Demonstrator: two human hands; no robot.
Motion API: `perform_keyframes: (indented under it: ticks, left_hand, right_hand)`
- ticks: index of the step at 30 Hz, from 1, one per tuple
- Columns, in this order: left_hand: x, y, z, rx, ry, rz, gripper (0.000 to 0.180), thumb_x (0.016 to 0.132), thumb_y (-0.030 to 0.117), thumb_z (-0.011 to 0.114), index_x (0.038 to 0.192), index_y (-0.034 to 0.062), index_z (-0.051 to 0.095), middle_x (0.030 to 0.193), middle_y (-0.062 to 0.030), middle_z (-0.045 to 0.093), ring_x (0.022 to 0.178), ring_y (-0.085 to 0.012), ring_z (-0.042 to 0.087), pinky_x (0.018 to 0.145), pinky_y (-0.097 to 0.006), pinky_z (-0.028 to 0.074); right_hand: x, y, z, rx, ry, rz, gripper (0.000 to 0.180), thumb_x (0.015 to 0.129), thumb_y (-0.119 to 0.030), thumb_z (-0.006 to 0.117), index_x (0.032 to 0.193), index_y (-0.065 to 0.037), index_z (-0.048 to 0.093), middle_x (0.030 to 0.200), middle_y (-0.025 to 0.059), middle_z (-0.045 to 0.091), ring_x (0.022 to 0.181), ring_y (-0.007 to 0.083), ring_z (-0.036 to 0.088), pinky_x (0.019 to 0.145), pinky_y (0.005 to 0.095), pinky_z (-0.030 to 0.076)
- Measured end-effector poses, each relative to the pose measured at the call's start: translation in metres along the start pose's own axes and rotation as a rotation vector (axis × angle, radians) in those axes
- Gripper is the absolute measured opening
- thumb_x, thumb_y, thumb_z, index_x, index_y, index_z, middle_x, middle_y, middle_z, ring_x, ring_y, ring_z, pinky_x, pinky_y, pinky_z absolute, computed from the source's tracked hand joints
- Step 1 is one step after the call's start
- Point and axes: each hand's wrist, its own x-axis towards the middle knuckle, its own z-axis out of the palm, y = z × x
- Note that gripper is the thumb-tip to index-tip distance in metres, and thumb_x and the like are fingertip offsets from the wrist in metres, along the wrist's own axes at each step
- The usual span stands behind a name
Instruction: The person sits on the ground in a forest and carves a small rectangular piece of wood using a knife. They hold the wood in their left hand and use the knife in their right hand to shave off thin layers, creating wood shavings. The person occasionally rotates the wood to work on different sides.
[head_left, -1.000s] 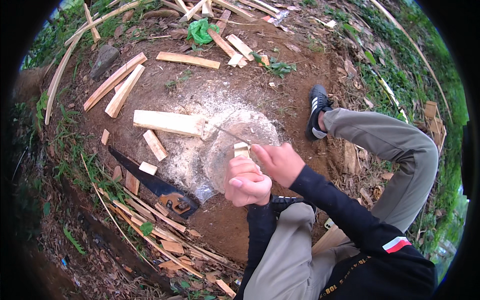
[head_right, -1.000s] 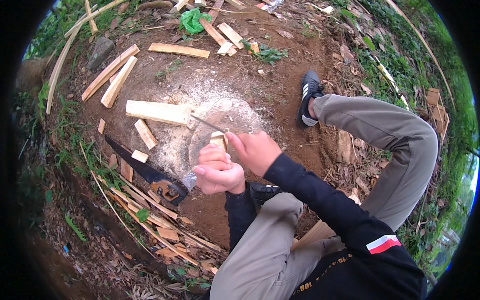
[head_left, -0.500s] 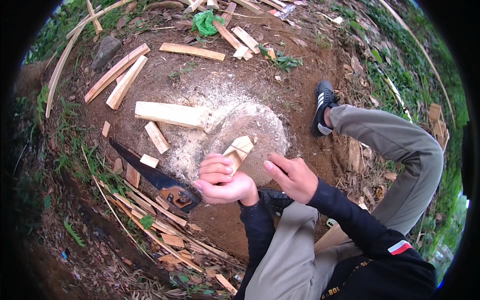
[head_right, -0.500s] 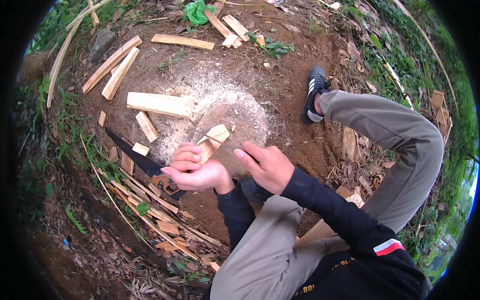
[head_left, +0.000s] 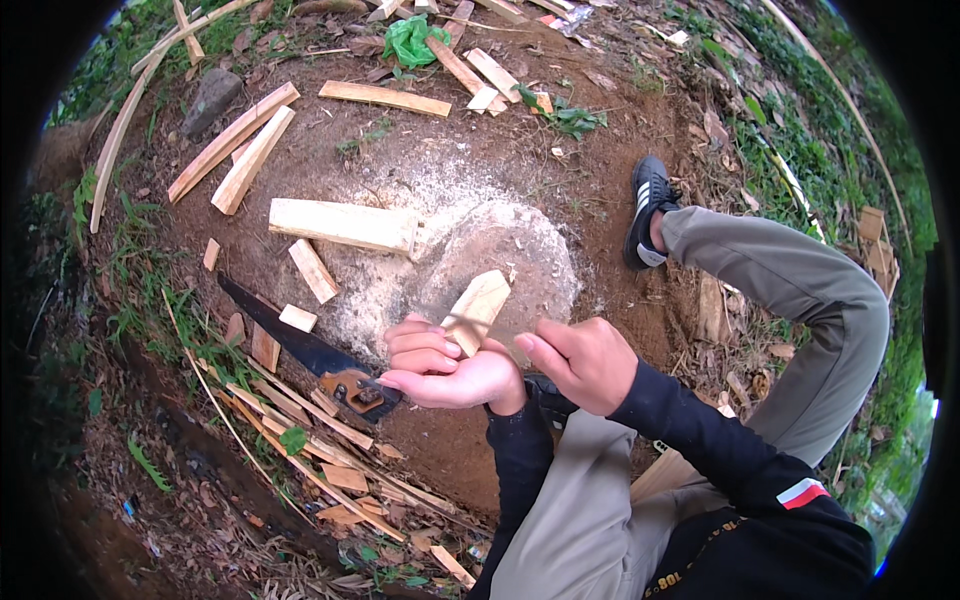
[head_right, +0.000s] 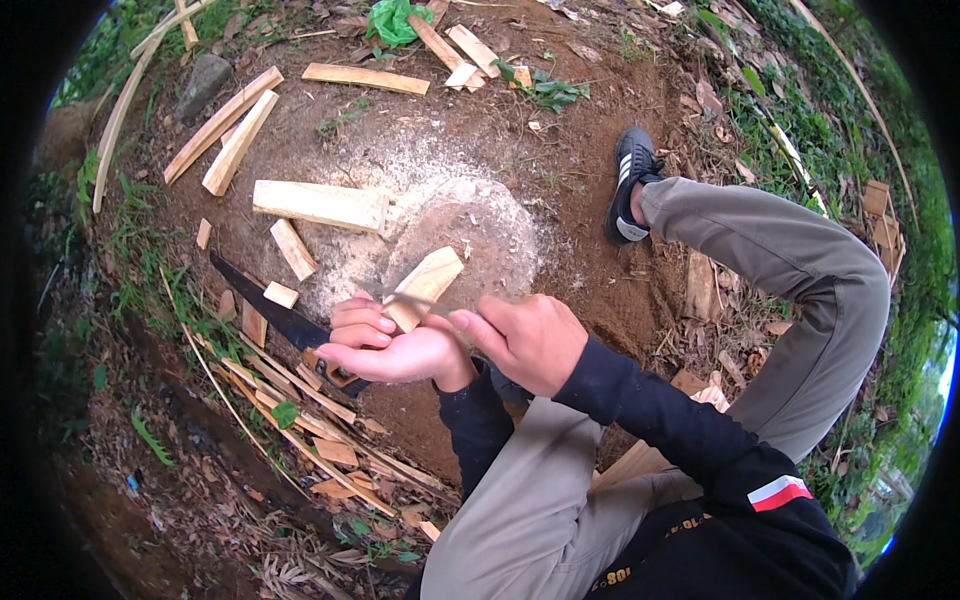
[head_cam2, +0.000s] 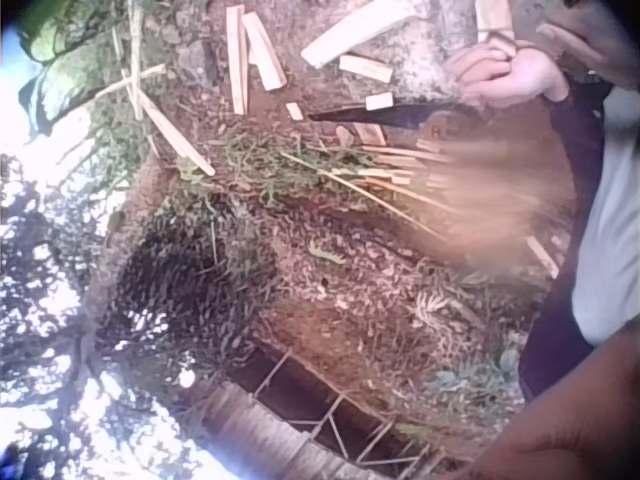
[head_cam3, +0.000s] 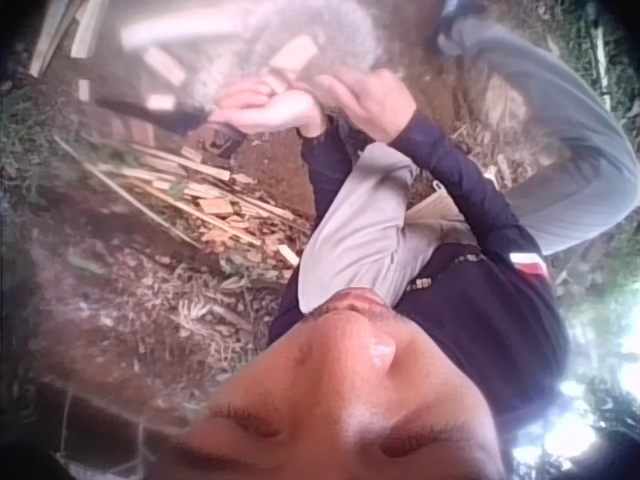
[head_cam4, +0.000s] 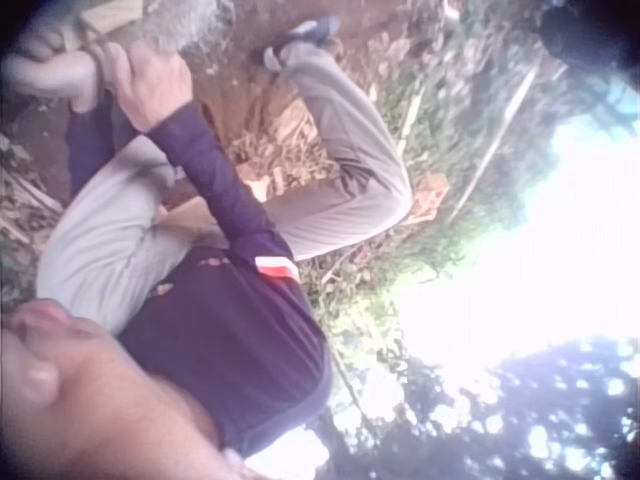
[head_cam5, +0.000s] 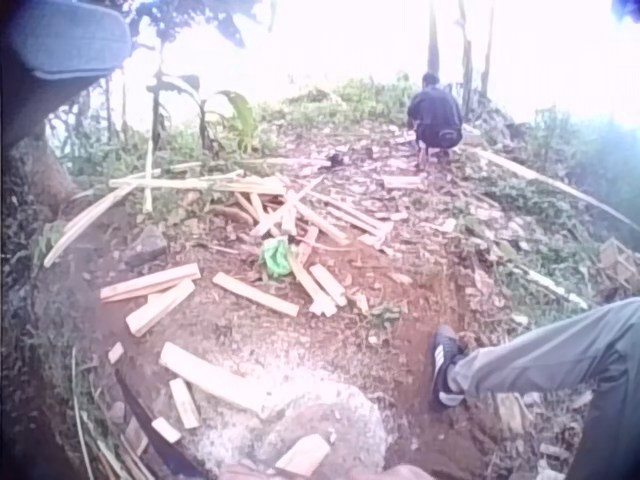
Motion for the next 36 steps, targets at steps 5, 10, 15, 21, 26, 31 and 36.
perform_keyframes:
  ticks: [5, 10, 15, 21, 26, 31, 36]
  left_hand:
    - [-0.007, 0.004, 0.006, 0.185, -0.035, 0.088, 0.063, 0.108, 0.036, 0.031, 0.049, 0.0183, 0.025, 0.049, 0.0033, 0.027, 0.062, -0.0136, 0.037, 0.070, -0.032, 0.035]
    - [-0.005, 0.001, 0.010, 0.198, 0.065, 0.072, 0.064, 0.108, 0.034, 0.032, 0.046, 0.0176, 0.026, 0.046, 0.0040, 0.028, 0.059, -0.0135, 0.039, 0.068, -0.032, 0.035]
    - [-0.017, -0.002, 0.012, 0.246, 0.001, 0.190, 0.064, 0.107, 0.032, 0.033, 0.046, 0.0160, 0.028, 0.044, 0.0033, 0.032, 0.055, -0.0137, 0.041, 0.067, -0.032, 0.037]
    - [-0.022, -0.003, 0.009, 0.272, -0.106, 0.246, 0.062, 0.107, 0.028, 0.032, 0.046, 0.0153, 0.031, 0.044, 0.0025, 0.036, 0.053, -0.0147, 0.041, 0.066, -0.032, 0.038]
    - [-0.024, -0.007, 0.005, 0.167, -0.138, 0.244, 0.059, 0.107, 0.025, 0.030, 0.048, 0.0157, 0.032, 0.046, 0.0031, 0.038, 0.054, -0.0150, 0.041, 0.068, -0.034, 0.038]
    - [-0.021, -0.007, 0.001, 0.192, -0.188, 0.271, 0.059, 0.107, 0.025, 0.029, 0.049, 0.0164, 0.032, 0.047, 0.0037, 0.038, 0.053, -0.0142, 0.040, 0.068, -0.035, 0.037]
    - [-0.015, -0.001, -0.003, 0.244, -0.147, 0.171, 0.059, 0.107, 0.028, 0.029, 0.049, 0.0172, 0.033, 0.047, 0.0037, 0.034, 0.057, -0.0142, 0.041, 0.070, -0.036, 0.039]
  right_hand:
    - [0.007, 0.003, -0.009, -0.032, 0.043, -0.103, 0.037, 0.100, -0.033, 0.057, 0.073, -0.007, 0.054, 0.055, 0.0169, 0.054, 0.053, 0.0385, 0.060, 0.049, 0.0477, 0.046]
    - [0.008, -0.008, -0.013, 0.028, 0.001, -0.050, 0.038, 0.100, -0.033, 0.057, 0.073, -0.007, 0.056, 0.055, 0.0167, 0.055, 0.052, 0.0377, 0.059, 0.048, 0.0462, 0.045]
    - [0.010, -0.004, -0.017, 0.087, -0.001, -0.034, 0.044, 0.100, -0.036, 0.057, 0.068, -0.005, 0.057, 0.055, 0.0182, 0.053, 0.052, 0.0387, 0.058, 0.049, 0.0459, 0.045]
    - [0.014, 0.008, -0.016, 0.104, -0.047, 0.100, 0.044, 0.101, -0.037, 0.055, 0.077, -0.002, 0.065, 0.058, 0.0199, 0.057, 0.055, 0.0400, 0.060, 0.052, 0.0460, 0.048]
    - [0.017, -0.004, -0.026, 0.183, -0.097, 0.053, 0.044, 0.102, -0.036, 0.053, 0.082, -0.002, 0.070, 0.061, 0.0207, 0.060, 0.058, 0.0400, 0.062, 0.054, 0.0453, 0.050]
    - [0.026, 0.021, -0.015, 0.114, -0.094, 0.038, 0.036, 0.102, -0.028, 0.053, 0.086, 0.000, 0.068, 0.060, 0.0233, 0.054, 0.055, 0.0411, 0.057, 0.052, 0.0434, 0.045]
    - [0.025, 0.015, -0.013, 0.128, -0.079, 0.002, 0.034, 0.102, -0.026, 0.053, 0.085, -0.001, 0.068, 0.061, 0.0212, 0.056, 0.056, 0.0398, 0.059, 0.053, 0.0439, 0.047]
